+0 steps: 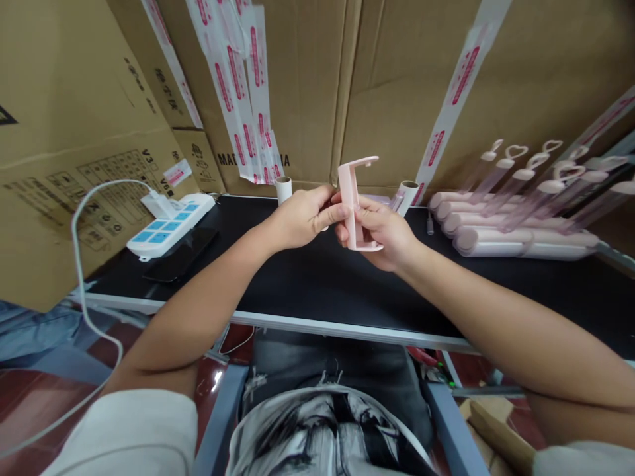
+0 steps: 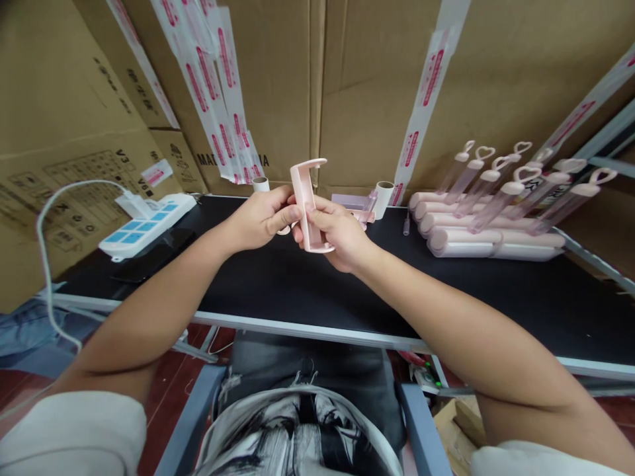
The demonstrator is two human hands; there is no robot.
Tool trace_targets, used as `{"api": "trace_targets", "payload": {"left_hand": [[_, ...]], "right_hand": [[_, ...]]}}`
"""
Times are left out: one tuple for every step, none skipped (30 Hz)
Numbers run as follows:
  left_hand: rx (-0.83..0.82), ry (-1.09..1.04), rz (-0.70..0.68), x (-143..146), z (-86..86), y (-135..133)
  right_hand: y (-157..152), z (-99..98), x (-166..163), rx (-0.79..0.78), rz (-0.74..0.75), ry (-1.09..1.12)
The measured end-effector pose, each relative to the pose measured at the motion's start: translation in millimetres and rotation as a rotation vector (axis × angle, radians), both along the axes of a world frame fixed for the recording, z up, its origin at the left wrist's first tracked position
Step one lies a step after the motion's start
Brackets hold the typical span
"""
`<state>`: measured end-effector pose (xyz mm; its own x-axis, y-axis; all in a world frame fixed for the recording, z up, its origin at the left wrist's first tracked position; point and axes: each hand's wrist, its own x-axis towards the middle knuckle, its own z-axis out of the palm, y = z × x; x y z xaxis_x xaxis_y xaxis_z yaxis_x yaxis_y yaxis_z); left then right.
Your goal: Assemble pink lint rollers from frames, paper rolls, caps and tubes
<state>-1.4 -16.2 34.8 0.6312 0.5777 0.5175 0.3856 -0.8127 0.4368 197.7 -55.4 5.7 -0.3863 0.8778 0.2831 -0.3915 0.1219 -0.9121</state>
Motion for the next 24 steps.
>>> {"api": "trace_targets", "payload": {"left_hand": [[-0.007, -0.006, -0.004, 0.0, 3.1, -2.3], [-0.020, -0.017, -0.017, 0.0, 6.0, -4.6], [-0.038, -0.035, -0.037, -0.2, 8.5, -6.7], [-0.061, -0.056, -0.063, -0.7, 10.4, -8.2], [-0.088, -0.078, -0.093, -1.9, 11.6, -8.7], [-0.117, -0.101, -0.124, -4.0, 12.0, -7.8], [-0.150, -0.119, -0.158, -7.5, 11.8, -5.3], [-0.181, -0.139, -0.189, -12.4, 11.1, -1.2], [-0.200, -0.175, -0.210, -18.8, 10.2, 4.3], [-0.213, -0.227, -0.212, -26.5, 9.4, 10.9], [-0.209, -0.306, -0.189, -35.0, 8.8, 17.9], [-0.200, -0.409, -0.143, -43.7, 8.6, 24.9], [-0.212, -0.486, -0.091, -51.9, 8.8, 31.2], [-0.225, -0.524, -0.048, -59.0, 9.3, 36.5], [-0.232, -0.514, -0.003, -64.6, 10.0, 40.6], [-0.227, -0.459, 0.044, -68.3, 10.5, 43.4], [-0.198, -0.386, 0.096, -70.4, 10.8, 45.1], [-0.153, -0.315, 0.155, -71.0, 10.8, 45.9], [-0.103, -0.263, 0.217, -70.6, 10.2, 46.2], [-0.058, -0.236, 0.271, -69.6, 9.3, 46.3], [-0.030, -0.221, 0.312, -68.6, 7.9, 46.5], [-0.019, -0.207, 0.343, -67.8, 6.1, 47.2], [-0.019, -0.181, 0.370, -67.5, 4.1, 48.5], [-0.028, -0.139, 0.393, -68.0, 1.9, 50.4]], "right_hand": [[-0.4, 0.6, -2.7, 0.003, -0.012, 0.005], [-1.4, 1.4, -5.3, 0.007, -0.022, 0.004], [-3.1, 2.7, -7.6, 0.014, -0.030, -0.002], [-5.8, 4.8, -9.2, 0.022, -0.033, -0.013], [-9.4, 7.8, -10.0, 0.031, -0.026, -0.030], [-14.0, 11.9, -9.6, 0.041, 0.006, -0.048], [-18.9, 17.2, -8.0, 0.055, 0.059, -0.067], [-23.6, 23.5, -5.1, 0.075, 0.122, -0.083], [-27.1, 30.5, -1.1, 0.103, 0.185, -0.097], [-28.3, 37.6, 3.7, 0.142, 0.218, -0.111], [-26.2, 44.1, 8.7, 0.193, 0.205, -0.133], [-20.2, 49.4, 13.4, 0.244, 0.153, -0.177], [-10.0, 52.9, 17.2, 0.297, 0.061, -0.244], [3.9, 54.3, 19.8, 0.341, -0.050, -0.338], [20.8, 53.7, 21.0, 0.384, -0.172, -0.456], [39.4, 51.2, 20.8, 0.430, -0.297, -0.586], [58.4, 47.4, 19.2, 0.494, -0.429, -0.713], [76.5, 42.7, 16.4, 0.563, -0.537, -0.875], [92.5, 37.6, 12.5, 0.618, -0.579, -1.056], [106.0, 32.4, 7.6, 0.656, -0.585, -1.214], [116.6, 27.4, 1.8, 0.688, -0.581, -1.347], [124.8, 22.6, -4.5, 0.710, -0.565, -1.457], [130.9, 17.9, -10.9, 0.727, -0.551, -1.540], [135.5, 13.5, -17.2, 0.742, -0.540, -1.602]]}}
